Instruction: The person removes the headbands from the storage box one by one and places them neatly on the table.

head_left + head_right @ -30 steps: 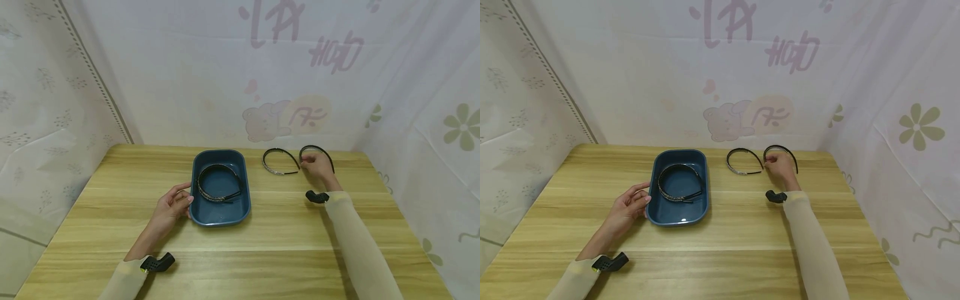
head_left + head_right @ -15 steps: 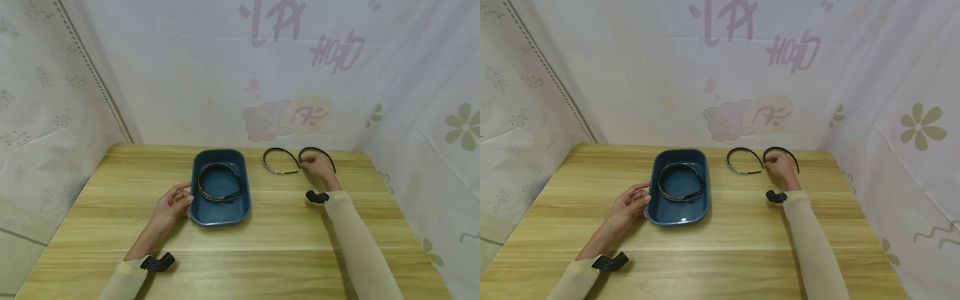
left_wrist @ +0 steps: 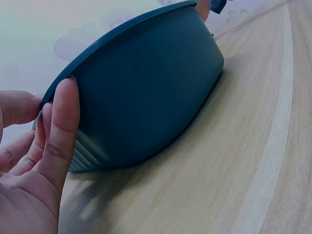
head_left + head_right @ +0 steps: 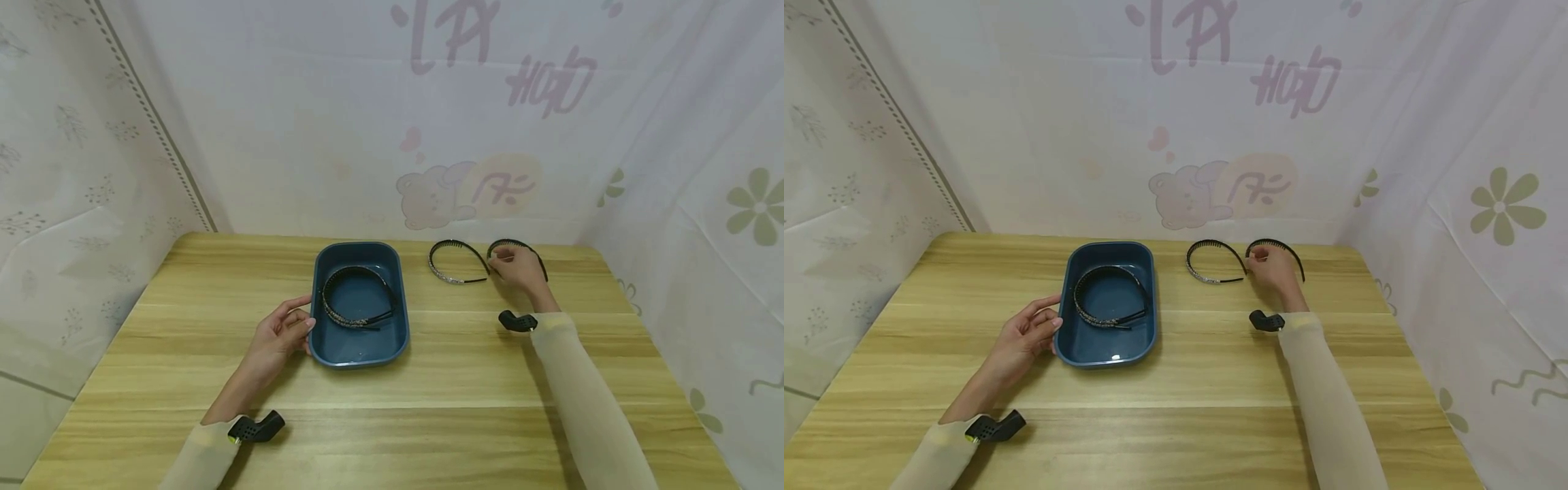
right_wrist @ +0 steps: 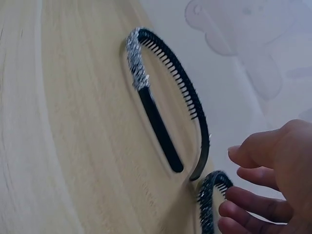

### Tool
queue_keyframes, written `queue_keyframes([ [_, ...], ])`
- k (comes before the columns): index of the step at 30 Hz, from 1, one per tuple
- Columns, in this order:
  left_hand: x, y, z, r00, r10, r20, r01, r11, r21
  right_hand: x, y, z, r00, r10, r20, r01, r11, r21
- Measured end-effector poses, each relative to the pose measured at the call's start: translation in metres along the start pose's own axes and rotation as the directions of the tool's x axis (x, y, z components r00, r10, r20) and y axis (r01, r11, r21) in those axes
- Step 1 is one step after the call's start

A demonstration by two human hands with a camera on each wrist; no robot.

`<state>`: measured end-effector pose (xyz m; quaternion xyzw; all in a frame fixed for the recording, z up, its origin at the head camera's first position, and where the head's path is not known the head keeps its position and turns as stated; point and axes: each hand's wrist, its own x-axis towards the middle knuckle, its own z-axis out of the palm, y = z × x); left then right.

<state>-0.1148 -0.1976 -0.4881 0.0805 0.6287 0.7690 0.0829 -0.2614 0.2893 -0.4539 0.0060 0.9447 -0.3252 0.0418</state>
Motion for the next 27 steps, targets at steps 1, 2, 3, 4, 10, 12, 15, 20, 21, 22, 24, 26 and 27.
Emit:
queue_keyframes([
  [1,0.0,0.0,0.0,1.0,0.0,0.001,0.0,1.0,0.001,0.0,-0.002,0.0,1.0,-0.002,-0.004,0.002,1.0,0.003],
  [2,0.0,0.0,-0.001,1.0,0.0,0.001,0.0,1.0,0.001,-0.001,-0.003,-0.001,1.0,-0.004,-0.006,0.004,1.0,0.003],
  [3,0.0,-0.001,-0.001,1.0,0.0,0.001,0.0,1.0,0.002,-0.002,-0.006,-0.001,1.0,-0.008,-0.009,0.008,1.0,0.002],
  [4,0.0,-0.001,-0.001,1.0,0.001,0.001,-0.001,1.0,0.003,-0.002,-0.007,-0.002,1.0,-0.009,-0.011,0.009,1.0,0.006],
  [10,0.0,-0.002,-0.001,1.0,0.011,0.002,-0.011,1.0,0.005,-0.009,-0.02,-0.004,1.0,-0.02,0.006,0.02,1.0,0.024],
  [12,0.0,-0.001,-0.001,1.0,0.009,0.001,-0.009,1.0,0.008,-0.011,-0.023,-0.003,0.999,-0.029,0.015,0.029,0.999,0.043],
  [15,0.0,-0.001,0.0,1.0,-0.004,-0.003,0.004,1.0,0.014,-0.014,-0.028,0.0,0.998,-0.057,0.024,0.055,0.996,0.065],
  [20,0.001,0.0,0.0,1.0,-0.015,-0.008,0.015,1.0,0.008,-0.017,-0.039,0.005,0.992,-0.129,0.012,0.128,0.99,0.058],
  [21,0.001,0.0,0.0,1.0,-0.016,-0.008,0.016,1.0,0.008,-0.017,-0.042,0.006,0.99,-0.142,0.009,0.142,0.988,0.055],
  [22,0.001,0.0,0.0,1.0,-0.017,-0.009,0.017,1.0,0.007,-0.018,-0.044,0.007,0.988,-0.153,0.007,0.152,0.987,0.056],
  [24,0.001,0.0,0.0,1.0,-0.014,-0.007,0.014,1.0,0.004,-0.02,-0.049,0.008,0.987,-0.162,0.013,0.16,0.985,0.066],
  [26,0.001,0.0,0.0,1.0,-0.01,-0.004,0.01,1.0,0.0,-0.023,-0.053,0.01,0.985,-0.171,0.022,0.169,0.983,0.078],
  [27,0.0,0.0,0.0,1.0,-0.007,-0.004,0.007,1.0,-0.001,-0.025,-0.056,0.011,0.985,-0.173,0.03,0.17,0.982,0.083],
])
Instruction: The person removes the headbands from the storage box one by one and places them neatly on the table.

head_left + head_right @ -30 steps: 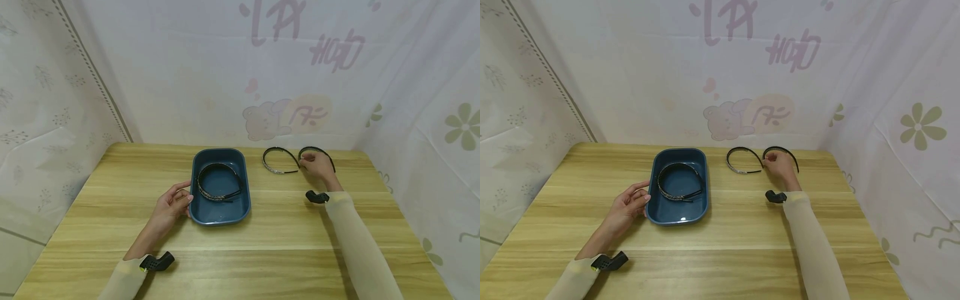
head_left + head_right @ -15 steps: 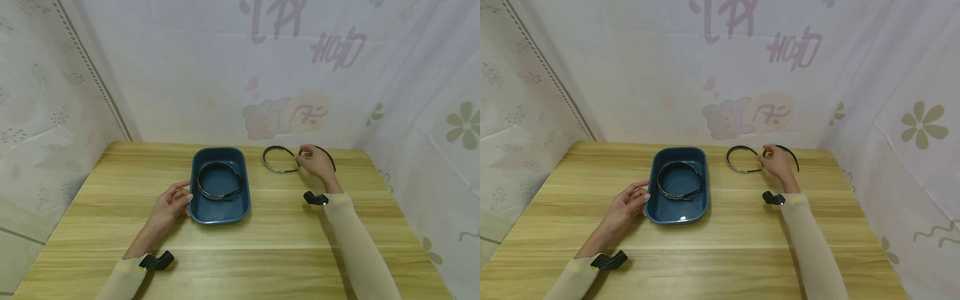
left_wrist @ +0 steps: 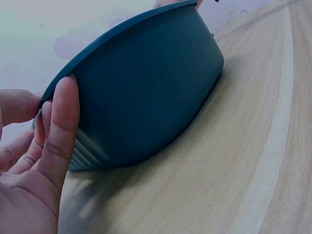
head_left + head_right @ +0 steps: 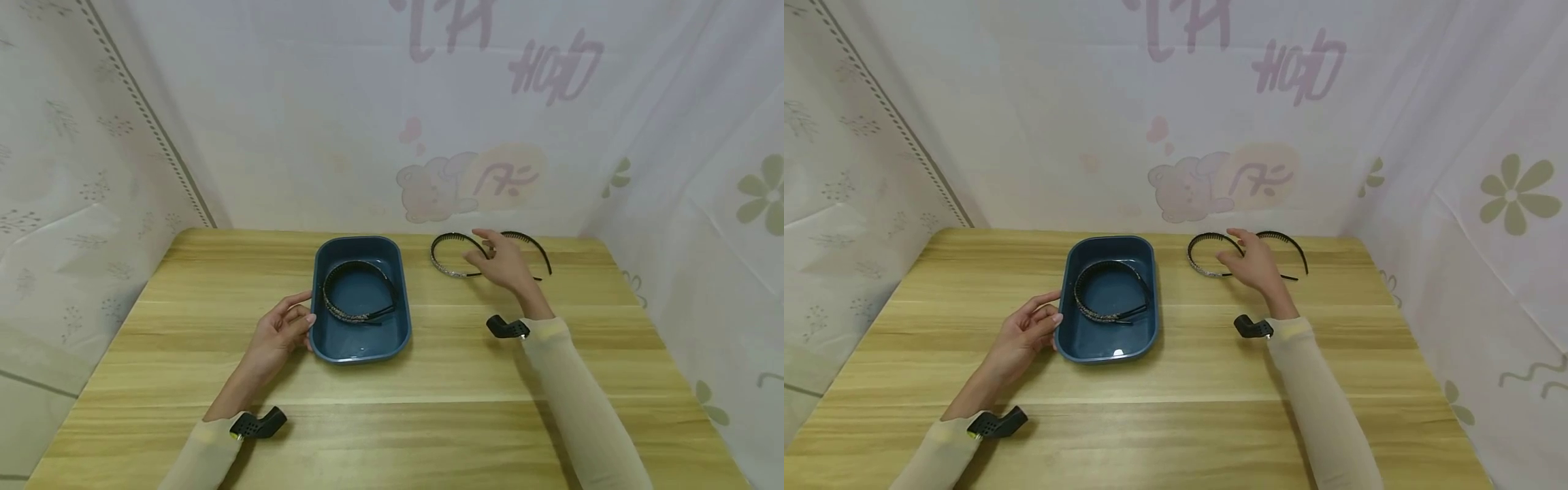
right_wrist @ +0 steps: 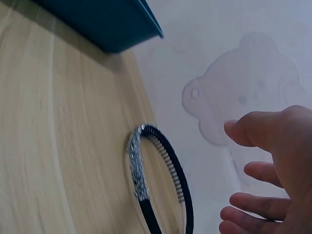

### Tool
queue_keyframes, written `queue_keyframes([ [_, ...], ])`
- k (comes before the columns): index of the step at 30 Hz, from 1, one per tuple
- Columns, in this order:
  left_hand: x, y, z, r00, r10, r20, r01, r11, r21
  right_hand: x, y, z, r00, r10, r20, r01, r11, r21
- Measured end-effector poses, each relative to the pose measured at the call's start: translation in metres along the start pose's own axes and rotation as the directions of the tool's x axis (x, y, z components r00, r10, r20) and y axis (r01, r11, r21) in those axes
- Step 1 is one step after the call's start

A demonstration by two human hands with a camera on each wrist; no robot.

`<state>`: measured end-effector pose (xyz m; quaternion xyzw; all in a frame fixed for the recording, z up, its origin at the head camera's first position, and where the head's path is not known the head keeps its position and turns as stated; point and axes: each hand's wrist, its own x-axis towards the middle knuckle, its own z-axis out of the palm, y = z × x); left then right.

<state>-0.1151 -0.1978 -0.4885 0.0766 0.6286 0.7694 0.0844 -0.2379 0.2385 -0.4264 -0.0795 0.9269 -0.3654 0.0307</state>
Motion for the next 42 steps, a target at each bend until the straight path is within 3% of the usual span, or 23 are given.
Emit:
queue_keyframes([
  [10,0.0,0.001,0.001,1.0,0.011,-0.007,-0.011,1.0,-0.015,-0.005,-0.02,0.016,0.996,-0.082,0.034,0.079,0.995,0.066],
  [22,0.001,0.002,0.0,1.0,-0.007,-0.002,0.007,1.0,0.003,-0.008,-0.05,0.031,0.988,-0.124,0.095,0.112,0.986,0.123],
  [35,-0.002,-0.004,0.002,1.0,-0.003,0.002,0.003,0.999,-0.033,0.001,-0.082,0.05,0.962,-0.2,0.188,0.181,0.977,0.114],
  [42,0.001,0.001,0.001,1.0,-0.017,-0.013,0.016,1.0,-0.027,0.001,-0.1,0.061,0.951,-0.217,0.22,0.19,0.972,0.138],
])
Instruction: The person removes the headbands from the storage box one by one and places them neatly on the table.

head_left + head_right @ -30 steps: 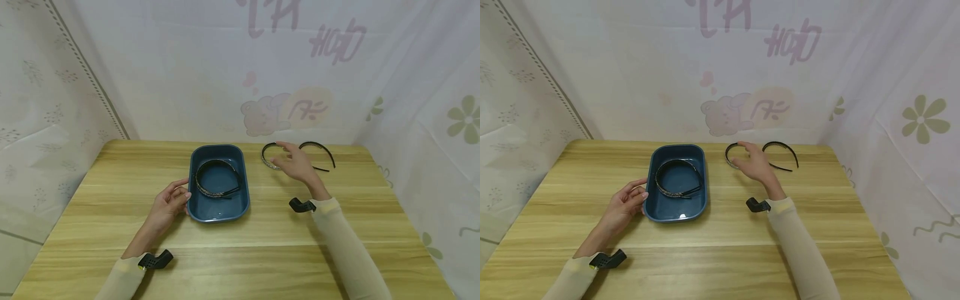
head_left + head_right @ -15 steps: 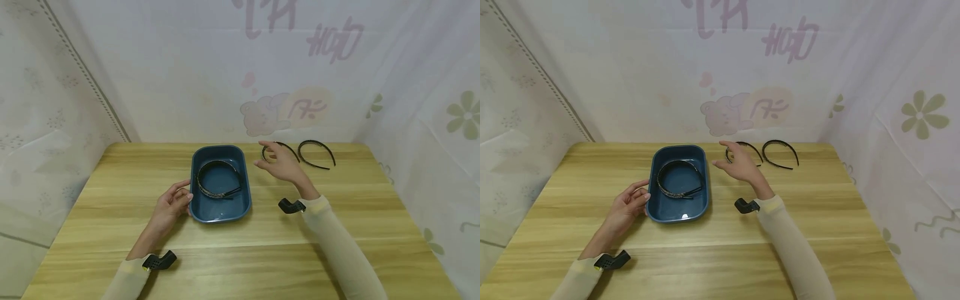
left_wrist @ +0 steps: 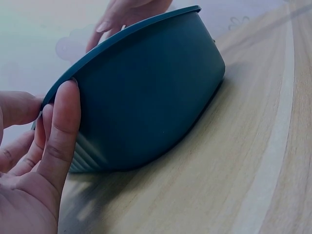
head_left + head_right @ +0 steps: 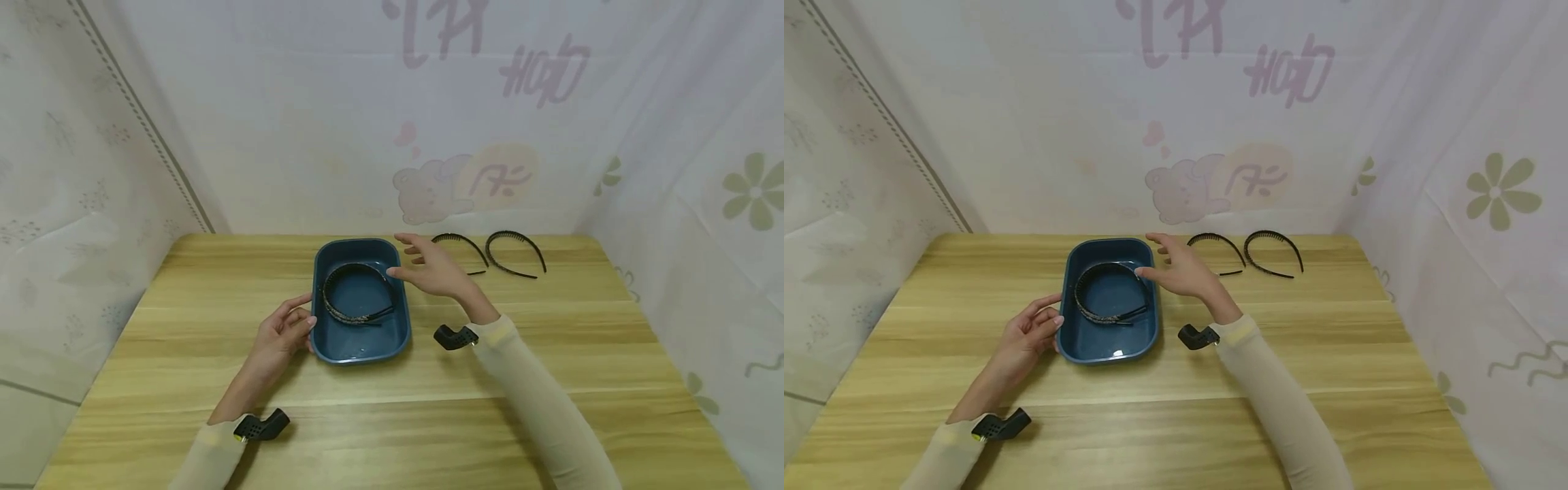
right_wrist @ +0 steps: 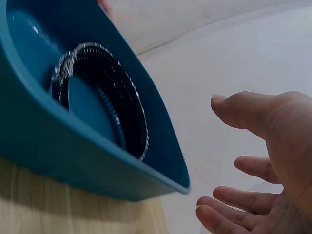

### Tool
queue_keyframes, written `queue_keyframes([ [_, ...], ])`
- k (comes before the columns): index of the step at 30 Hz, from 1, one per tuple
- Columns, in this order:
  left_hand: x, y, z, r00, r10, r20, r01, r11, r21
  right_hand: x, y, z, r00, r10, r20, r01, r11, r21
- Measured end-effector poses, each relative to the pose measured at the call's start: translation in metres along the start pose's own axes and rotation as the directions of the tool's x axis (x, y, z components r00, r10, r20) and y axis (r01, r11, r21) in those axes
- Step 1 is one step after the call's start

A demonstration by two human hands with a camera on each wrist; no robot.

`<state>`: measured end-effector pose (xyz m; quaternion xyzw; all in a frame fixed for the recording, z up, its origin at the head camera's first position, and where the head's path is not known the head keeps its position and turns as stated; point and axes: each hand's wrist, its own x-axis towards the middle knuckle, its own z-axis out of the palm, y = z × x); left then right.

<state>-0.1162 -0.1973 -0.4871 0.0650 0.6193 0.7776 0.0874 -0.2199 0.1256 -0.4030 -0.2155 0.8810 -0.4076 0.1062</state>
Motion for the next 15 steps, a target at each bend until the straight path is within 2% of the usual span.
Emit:
queue_keyframes([
  [5,-0.001,0.001,0.0,1.0,0.005,0.011,-0.005,1.0,-0.001,0.001,-0.009,0.008,0.999,-0.042,0.022,0.04,0.998,0.057],
  [15,0.0,0.004,-0.001,0.999,0.015,0.034,-0.016,1.0,0.021,0.009,-0.02,0.024,0.996,-0.047,0.073,0.04,0.994,0.103],
])
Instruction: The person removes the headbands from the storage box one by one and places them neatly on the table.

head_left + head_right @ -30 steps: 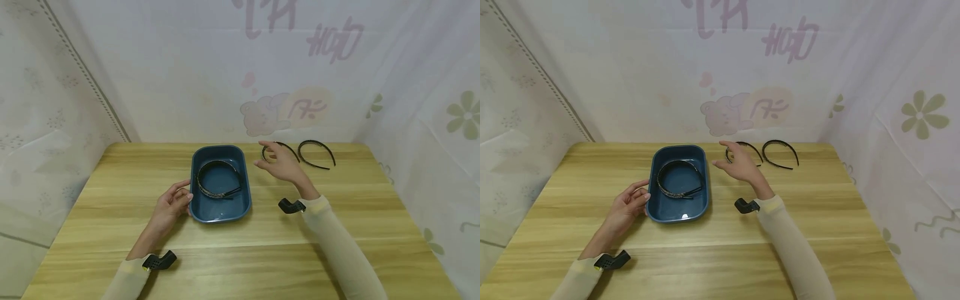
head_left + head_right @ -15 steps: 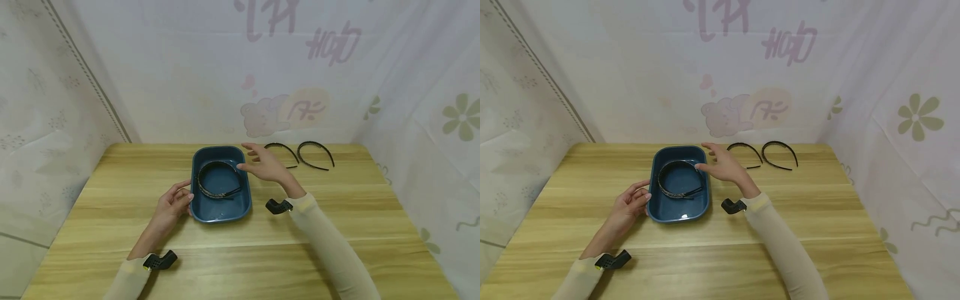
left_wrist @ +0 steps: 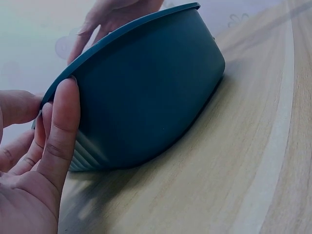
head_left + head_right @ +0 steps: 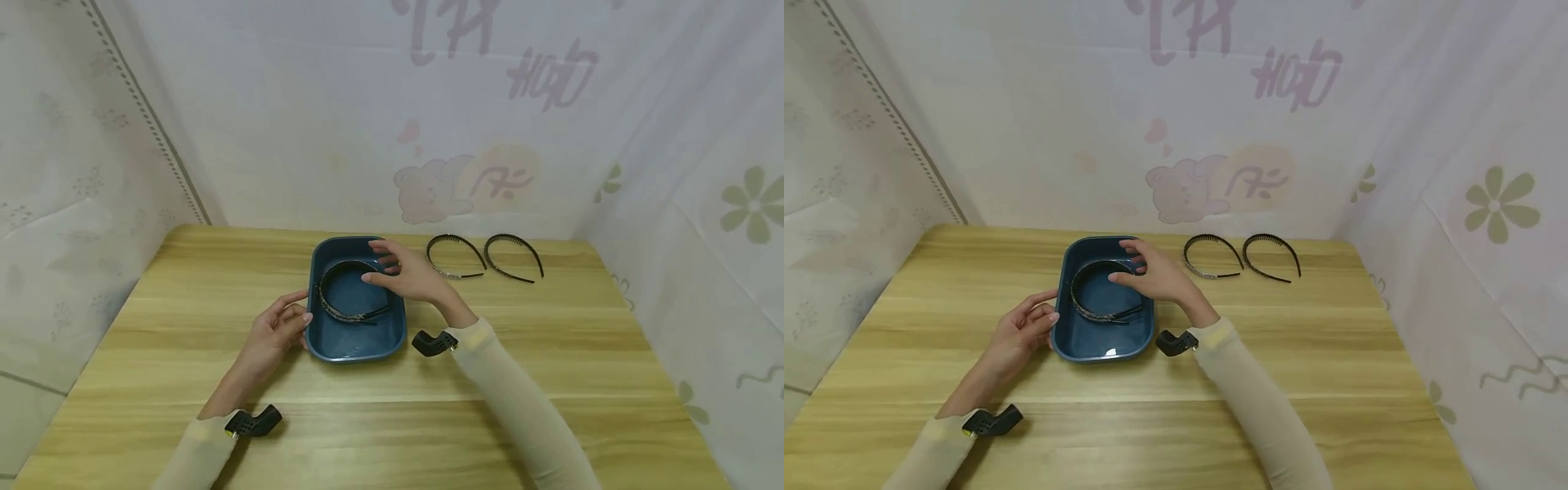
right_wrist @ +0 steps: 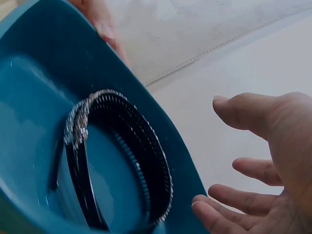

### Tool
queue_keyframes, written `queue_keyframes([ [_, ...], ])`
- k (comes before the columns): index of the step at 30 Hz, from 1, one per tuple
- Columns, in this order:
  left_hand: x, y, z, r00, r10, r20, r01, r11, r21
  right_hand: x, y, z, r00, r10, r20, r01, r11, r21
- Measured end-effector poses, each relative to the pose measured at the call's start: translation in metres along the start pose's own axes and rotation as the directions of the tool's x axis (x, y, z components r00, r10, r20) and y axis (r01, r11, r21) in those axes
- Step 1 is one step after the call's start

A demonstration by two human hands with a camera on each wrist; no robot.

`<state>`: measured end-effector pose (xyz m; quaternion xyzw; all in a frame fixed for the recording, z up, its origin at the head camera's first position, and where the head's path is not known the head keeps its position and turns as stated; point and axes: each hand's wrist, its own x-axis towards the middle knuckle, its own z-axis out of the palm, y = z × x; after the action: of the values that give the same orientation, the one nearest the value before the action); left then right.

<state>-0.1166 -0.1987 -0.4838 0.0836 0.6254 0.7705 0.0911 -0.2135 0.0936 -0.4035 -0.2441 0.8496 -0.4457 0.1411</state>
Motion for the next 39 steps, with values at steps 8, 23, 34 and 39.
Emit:
queue_keyframes([
  [8,-0.001,0.002,0.001,1.0,-0.013,-0.003,0.013,1.0,0.02,0.006,-0.004,0.013,0.998,0.038,0.05,-0.039,0.999,0.012],
  [23,0.0,0.0,0.0,0.999,-0.033,-0.016,0.033,0.999,0.025,0.019,-0.014,0.029,0.983,0.135,0.121,-0.139,0.99,0.03],
  [34,0.001,0.001,-0.001,0.999,-0.041,-0.01,0.042,0.999,0.031,0.028,-0.018,0.043,0.968,0.168,0.185,-0.191,0.975,0.112],
  [39,0.001,0.0,-0.001,0.999,-0.033,-0.009,0.033,0.999,0.023,0.032,-0.02,0.053,0.956,0.194,0.218,-0.223,0.968,0.114],
])
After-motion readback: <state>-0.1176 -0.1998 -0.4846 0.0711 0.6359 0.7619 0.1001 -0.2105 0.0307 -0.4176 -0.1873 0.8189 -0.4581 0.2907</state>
